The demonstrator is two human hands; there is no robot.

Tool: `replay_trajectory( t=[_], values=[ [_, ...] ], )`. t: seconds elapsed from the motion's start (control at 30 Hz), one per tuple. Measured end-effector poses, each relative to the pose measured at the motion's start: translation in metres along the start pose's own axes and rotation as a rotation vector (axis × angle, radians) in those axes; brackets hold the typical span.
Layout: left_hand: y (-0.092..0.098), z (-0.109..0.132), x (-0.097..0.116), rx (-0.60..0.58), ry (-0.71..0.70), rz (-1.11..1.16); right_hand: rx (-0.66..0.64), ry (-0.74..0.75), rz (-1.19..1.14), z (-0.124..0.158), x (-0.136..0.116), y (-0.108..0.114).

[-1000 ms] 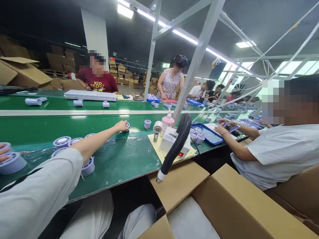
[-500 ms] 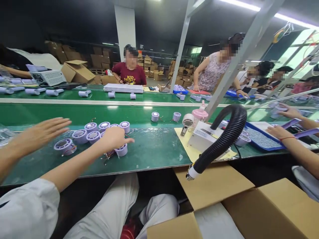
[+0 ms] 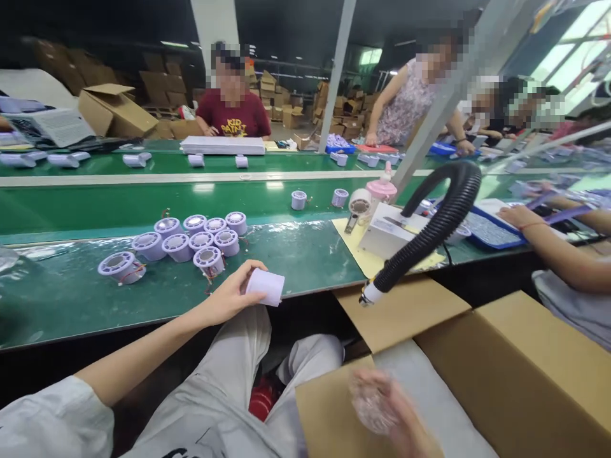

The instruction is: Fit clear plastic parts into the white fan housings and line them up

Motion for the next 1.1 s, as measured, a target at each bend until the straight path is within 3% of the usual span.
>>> replay_trajectory(
  t=[0.1,0.17,0.27,0.33,0.43,0.5,0.6,0.73,0.8,0.9,0.97,1.1],
  values=[
    [-0.034,0.015,-0.029,-0.029,0.449,0.633,-0.085,0.4,0.37,0.022,-0.047,-0.048],
    [-0.055,0.027,-0.043,0.007,0.679,0.84,-0.109,0.568,0.592,0.034,-0.067,-0.075],
    [-0.077,0.047,-0.056,0.041,0.941,1.089,-0.041,0.742,0.755,0.044,-0.083,-0.095],
    [-0.09,0.063,-0.061,-0.064,1.084,1.151,0.028,0.838,0.825,0.049,-0.088,-0.101],
    [-0.099,0.084,-0.071,-0.372,1.137,0.957,0.117,0.987,0.935,0.055,-0.094,-0.108],
    [-0.098,0.086,-0.077,-0.483,1.038,0.769,0.159,1.051,1.01,0.057,-0.099,-0.114],
    [-0.091,0.076,-0.073,-0.534,0.762,0.509,0.163,0.994,1.104,0.05,-0.101,-0.12],
    [-0.082,0.062,-0.041,-0.6,0.25,0.06,0.031,0.852,1.066,0.04,-0.094,-0.123],
    [-0.076,0.058,-0.025,-0.549,0.033,-0.09,-0.061,0.771,0.93,0.039,-0.09,-0.122],
    [-0.068,0.055,-0.017,-0.408,-0.149,-0.159,-0.141,0.604,0.668,0.04,-0.089,-0.12],
    [-0.067,0.055,-0.019,-0.368,-0.242,-0.166,-0.101,0.516,0.526,0.039,-0.091,-0.116],
    [-0.072,0.06,-0.025,-0.433,-0.399,-0.17,0.028,0.417,0.32,0.034,-0.092,-0.107]
  ],
)
Point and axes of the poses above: each hand's wrist, its own z-axis away from the middle knuckle, its own y-axis out of the back of the hand, x = y × z, the point moved 7 cm from there along -z, towards the middle knuckle, and after that the axes turned 13 degrees about x, right-handed, at the moved point
